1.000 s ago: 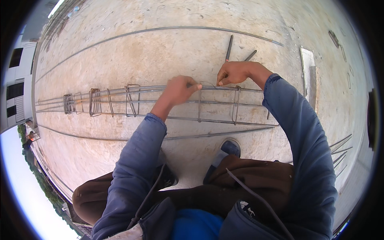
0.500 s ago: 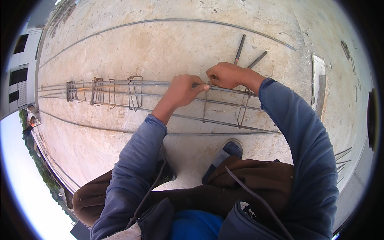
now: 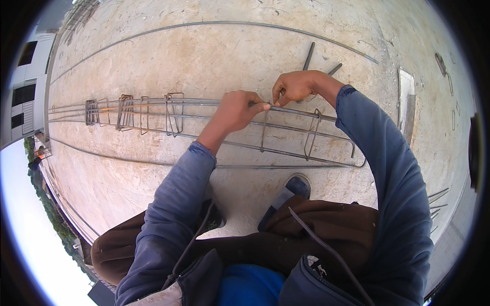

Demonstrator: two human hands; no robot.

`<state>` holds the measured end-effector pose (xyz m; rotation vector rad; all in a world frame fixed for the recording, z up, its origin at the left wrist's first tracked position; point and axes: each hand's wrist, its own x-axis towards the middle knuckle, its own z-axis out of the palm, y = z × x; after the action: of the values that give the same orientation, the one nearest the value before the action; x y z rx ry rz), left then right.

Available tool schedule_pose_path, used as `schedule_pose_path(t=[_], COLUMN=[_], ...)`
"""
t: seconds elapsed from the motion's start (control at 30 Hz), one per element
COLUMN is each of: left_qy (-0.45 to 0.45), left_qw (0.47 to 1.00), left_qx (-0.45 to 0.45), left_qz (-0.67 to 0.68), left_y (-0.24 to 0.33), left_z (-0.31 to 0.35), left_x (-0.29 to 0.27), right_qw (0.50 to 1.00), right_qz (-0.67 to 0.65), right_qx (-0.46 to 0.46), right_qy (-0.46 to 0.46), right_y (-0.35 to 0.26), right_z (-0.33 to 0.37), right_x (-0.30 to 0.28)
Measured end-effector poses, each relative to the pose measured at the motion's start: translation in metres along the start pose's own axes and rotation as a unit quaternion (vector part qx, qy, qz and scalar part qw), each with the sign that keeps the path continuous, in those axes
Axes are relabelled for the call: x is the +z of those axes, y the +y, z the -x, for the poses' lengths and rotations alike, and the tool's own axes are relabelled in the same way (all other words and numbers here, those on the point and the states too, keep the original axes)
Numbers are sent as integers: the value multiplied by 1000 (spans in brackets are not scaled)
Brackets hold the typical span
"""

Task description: The person assembles a rebar cage on a concrete floor by tying intersecting steel bars with wire. They use pliers to twist and secure the wire at multiple joints, moving along the structure to complete the assembly.

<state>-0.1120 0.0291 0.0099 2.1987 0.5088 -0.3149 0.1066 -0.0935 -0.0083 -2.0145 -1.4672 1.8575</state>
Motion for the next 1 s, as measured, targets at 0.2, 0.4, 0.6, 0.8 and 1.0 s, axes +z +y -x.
schedule_pose_path(t=[0.2,0.4,0.6,0.8,1.0], left_qy=[28,29,18,43,9], left_qw=[999,999,1000,998,998], left_qx=[27,18,3,50,61], left_qz=[14,11,-9,7,9], left_y=[-1,-6,-5,-11,-15], left_z=[4,3,4,4,5], left_x=[3,7,5,10,1], right_qw=[984,974,969,950,936], right_qz=[6,36,22,99,175], right_qx=[-113,-120,-98,-116,-101], right_qy=[135,189,227,272,288], right_y=[16,12,5,-28,-53], right_z=[-26,-25,-1,20,48], right_x=[38,44,25,14,14])
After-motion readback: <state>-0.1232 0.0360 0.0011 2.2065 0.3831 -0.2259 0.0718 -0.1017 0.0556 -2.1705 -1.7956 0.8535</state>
